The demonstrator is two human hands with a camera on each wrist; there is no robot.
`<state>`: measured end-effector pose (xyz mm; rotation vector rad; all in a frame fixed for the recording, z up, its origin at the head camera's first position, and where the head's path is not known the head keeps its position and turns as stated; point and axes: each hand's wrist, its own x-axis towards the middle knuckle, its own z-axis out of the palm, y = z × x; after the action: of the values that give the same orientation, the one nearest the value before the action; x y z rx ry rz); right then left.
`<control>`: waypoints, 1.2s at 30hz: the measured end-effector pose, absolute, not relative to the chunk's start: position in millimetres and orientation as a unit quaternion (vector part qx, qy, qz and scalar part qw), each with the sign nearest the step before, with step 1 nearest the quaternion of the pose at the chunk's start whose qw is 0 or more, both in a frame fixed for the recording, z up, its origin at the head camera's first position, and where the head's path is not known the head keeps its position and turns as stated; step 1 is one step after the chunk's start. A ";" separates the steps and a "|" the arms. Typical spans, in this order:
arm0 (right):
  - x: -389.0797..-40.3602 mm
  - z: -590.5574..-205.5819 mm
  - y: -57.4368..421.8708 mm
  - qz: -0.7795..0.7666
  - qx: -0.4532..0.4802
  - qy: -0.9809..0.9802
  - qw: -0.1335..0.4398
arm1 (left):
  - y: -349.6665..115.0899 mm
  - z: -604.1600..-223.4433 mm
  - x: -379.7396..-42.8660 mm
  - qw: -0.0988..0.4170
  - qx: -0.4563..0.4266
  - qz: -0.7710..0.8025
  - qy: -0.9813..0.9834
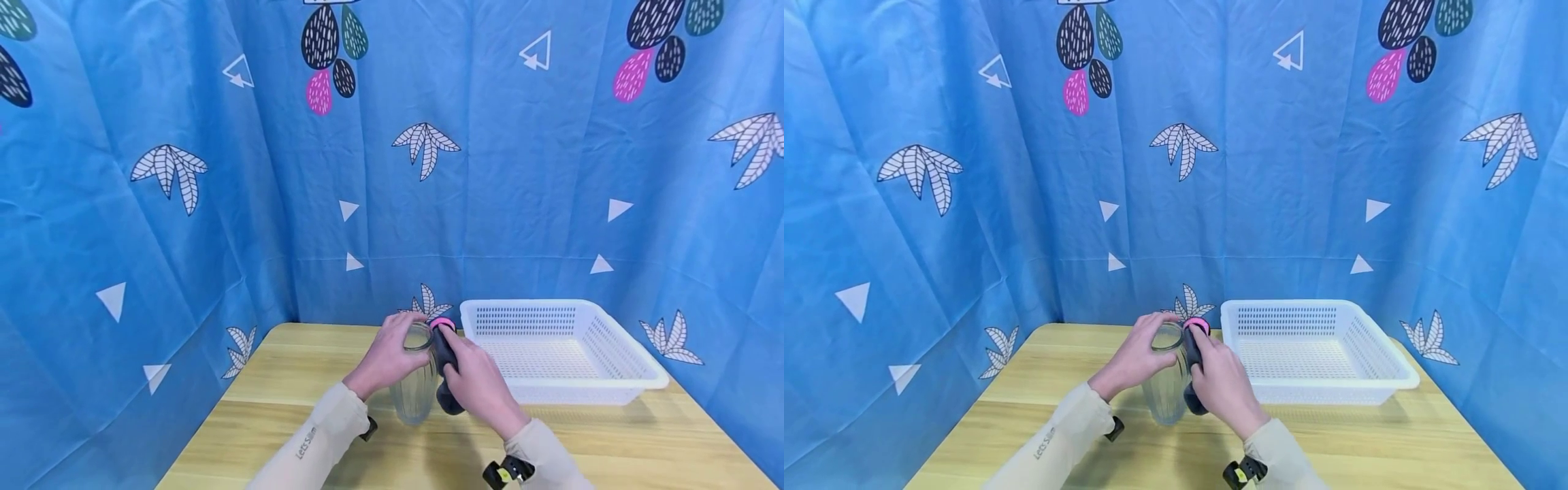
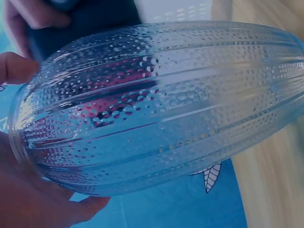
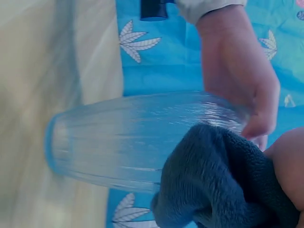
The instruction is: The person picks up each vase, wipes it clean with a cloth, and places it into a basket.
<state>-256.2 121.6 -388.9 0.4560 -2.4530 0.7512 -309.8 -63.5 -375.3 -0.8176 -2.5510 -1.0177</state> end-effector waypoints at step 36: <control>-264.0 -438.4 123.0 0.306 0.143 -0.936 0.103 | -67.9 -376.8 -305.5 0.160 -0.275 -0.311 -0.896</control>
<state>-264.0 123.0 -438.4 0.4208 -2.7611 0.9014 -305.5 -67.9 -376.8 -0.7854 -2.5593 -0.8886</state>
